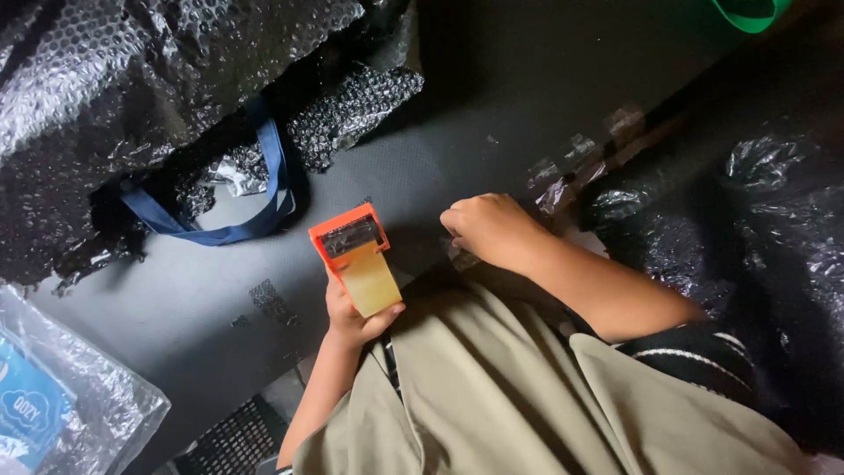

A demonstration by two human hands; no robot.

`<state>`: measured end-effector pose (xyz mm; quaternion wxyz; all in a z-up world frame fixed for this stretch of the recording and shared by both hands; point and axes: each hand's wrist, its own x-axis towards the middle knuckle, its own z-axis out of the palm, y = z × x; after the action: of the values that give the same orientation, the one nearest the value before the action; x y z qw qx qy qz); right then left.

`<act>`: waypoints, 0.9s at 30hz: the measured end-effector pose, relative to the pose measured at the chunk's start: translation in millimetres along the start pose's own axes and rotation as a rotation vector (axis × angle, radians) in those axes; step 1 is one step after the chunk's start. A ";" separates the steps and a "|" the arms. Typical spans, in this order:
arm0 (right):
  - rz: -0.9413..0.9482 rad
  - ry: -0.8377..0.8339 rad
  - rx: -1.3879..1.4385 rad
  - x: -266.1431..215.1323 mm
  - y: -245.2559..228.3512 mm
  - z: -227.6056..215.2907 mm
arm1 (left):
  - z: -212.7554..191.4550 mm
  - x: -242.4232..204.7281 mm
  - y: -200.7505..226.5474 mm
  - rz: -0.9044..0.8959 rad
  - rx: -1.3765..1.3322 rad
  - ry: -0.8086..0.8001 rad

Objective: The person wraps a blue tote bag in black bubble wrap on a table. They fold the bubble wrap around the bag, smooth the edges, and secure the package using a tape dispenser and clear packing tape.

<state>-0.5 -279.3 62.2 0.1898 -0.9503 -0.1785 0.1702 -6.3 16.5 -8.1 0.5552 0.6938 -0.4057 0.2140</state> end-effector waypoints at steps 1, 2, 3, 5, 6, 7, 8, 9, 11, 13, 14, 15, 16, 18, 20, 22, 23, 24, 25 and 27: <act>-0.013 0.103 -0.120 1.4 5.3 15.2 | 1.1 -3.7 -1.9 -0.016 0.002 -0.003; -0.027 0.206 -0.241 2.8 10.4 30.3 | 1.9 -7.3 -3.7 -0.031 0.004 -0.005; -0.025 0.206 -0.242 2.5 10.0 23.1 | 2.5 -3.1 0.1 -0.031 0.002 -0.004; 0.007 0.325 -0.293 2.5 9.0 8.2 | 3.2 5.3 7.8 -0.085 -0.023 -0.077; 0.006 0.325 -0.295 0.0 10.2 0.9 | 4.0 9.8 13.1 -0.083 -0.024 -0.074; 0.017 0.348 -0.202 -1.4 11.1 -7.0 | 4.3 14.6 18.2 -0.105 -0.001 -0.098; 0.028 0.371 -0.109 -2.6 11.5 -15.2 | 4.0 19.7 23.5 -0.127 0.022 -0.121; 0.017 0.372 -0.113 -4.5 3.0 -26.9 | 5.2 24.1 26.3 -0.124 0.030 -0.114; -0.199 0.674 0.235 -6.9 -15.6 -49.8 | 5.7 32.4 32.5 -0.111 0.073 -0.155; -0.299 0.750 0.248 -7.2 -39.6 -68.8 | 8.1 53.9 48.1 -0.078 0.118 -0.139; -0.382 0.827 0.263 -8.3 -51.4 -78.0 | 9.8 64.8 56.0 -0.046 0.150 -0.134; -0.394 0.826 0.262 -6.5 -61.2 -81.6 | 10.7 54.3 48.6 -0.044 0.159 -0.127; -0.444 0.839 0.213 -5.3 -70.7 -85.2 | 12.0 44.2 41.1 -0.056 0.167 -0.135; -0.497 0.858 0.161 0.6 -81.1 -84.4 | 14.0 33.1 31.7 -0.060 0.177 -0.143; -0.550 0.912 0.028 10.6 -83.4 -74.6 | 15.3 28.7 29.3 -0.056 0.194 -0.129; -0.556 0.891 0.116 14.7 -85.6 -69.2 | 12.3 37.3 38.1 -0.053 0.191 -0.129; -0.556 0.866 0.205 16.1 -86.3 -66.3 | 11.4 41.2 42.7 -0.053 0.183 -0.132; -0.558 0.866 0.203 15.4 -87.1 -66.1 | 12.1 37.6 39.5 -0.052 0.183 -0.129; -0.575 0.872 0.198 14.0 -87.9 -65.2 | 13.0 33.2 37.0 -0.049 0.192 -0.135; -0.591 0.880 0.193 10.5 -90.2 -61.8 | 15.2 23.5 30.1 -0.044 0.200 -0.142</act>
<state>8.1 -215.6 151.3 0.3728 -0.8195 -0.3254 -0.2891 -19.0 -7.2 23.0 0.4575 0.7680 -0.4052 0.1913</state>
